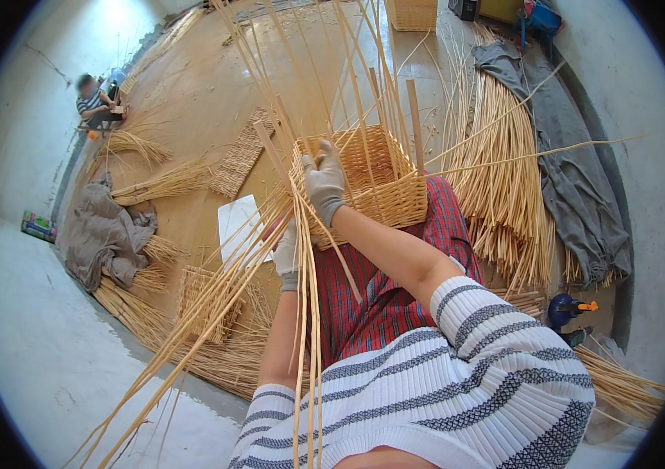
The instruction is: The recorder is weaving a wicker basket, adding new reeds to the vertical structure and measuring the progress.
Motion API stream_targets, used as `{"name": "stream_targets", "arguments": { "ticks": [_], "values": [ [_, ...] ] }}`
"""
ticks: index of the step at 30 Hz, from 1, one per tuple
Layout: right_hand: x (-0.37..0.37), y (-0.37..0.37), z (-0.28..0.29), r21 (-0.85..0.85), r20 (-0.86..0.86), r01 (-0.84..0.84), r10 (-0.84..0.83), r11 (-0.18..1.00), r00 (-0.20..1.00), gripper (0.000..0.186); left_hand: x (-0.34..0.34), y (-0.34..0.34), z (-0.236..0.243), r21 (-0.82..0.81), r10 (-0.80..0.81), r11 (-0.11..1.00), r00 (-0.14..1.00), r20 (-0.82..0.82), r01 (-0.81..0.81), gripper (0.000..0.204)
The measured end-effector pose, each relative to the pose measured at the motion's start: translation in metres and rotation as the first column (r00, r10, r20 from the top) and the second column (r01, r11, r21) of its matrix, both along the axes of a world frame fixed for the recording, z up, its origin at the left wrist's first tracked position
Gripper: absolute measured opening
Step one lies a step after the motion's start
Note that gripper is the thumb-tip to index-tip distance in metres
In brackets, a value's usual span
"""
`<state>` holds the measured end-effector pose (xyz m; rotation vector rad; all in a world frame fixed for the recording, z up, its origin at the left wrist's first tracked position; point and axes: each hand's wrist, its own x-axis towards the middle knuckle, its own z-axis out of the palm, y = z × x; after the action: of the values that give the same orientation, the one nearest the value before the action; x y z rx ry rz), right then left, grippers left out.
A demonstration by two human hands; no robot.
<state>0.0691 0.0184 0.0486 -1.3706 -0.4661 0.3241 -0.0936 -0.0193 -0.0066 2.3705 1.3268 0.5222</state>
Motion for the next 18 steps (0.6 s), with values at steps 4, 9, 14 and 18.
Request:
{"name": "stream_targets", "arguments": {
  "ticks": [4,9,14,18],
  "values": [
    [0.023,0.008,0.038,-0.306,0.457,-0.131,0.267,0.943,0.848,0.048,0.010,-0.010,-0.004,0.087,0.087,0.991,0.990,0.114,-0.097,0.037],
    [0.026,0.008,0.101,-0.514,0.009,-0.643,0.753,0.568,0.657,0.055,-0.009,0.024,-0.039,0.051,-0.019,0.999,0.910,0.414,-0.003,0.039],
    [0.032,-0.003,0.135,0.422,0.689,-0.023,-0.304,0.906,0.657,0.058,0.000,0.005,-0.010,-0.146,-0.136,0.968,0.920,0.369,0.202,0.055],
    [0.013,-0.031,0.105,0.212,0.121,-0.730,0.724,0.650,0.680,0.042,-0.008,0.012,-0.026,0.192,-0.033,0.981,0.998,0.061,0.020,0.059]
  ]
}}
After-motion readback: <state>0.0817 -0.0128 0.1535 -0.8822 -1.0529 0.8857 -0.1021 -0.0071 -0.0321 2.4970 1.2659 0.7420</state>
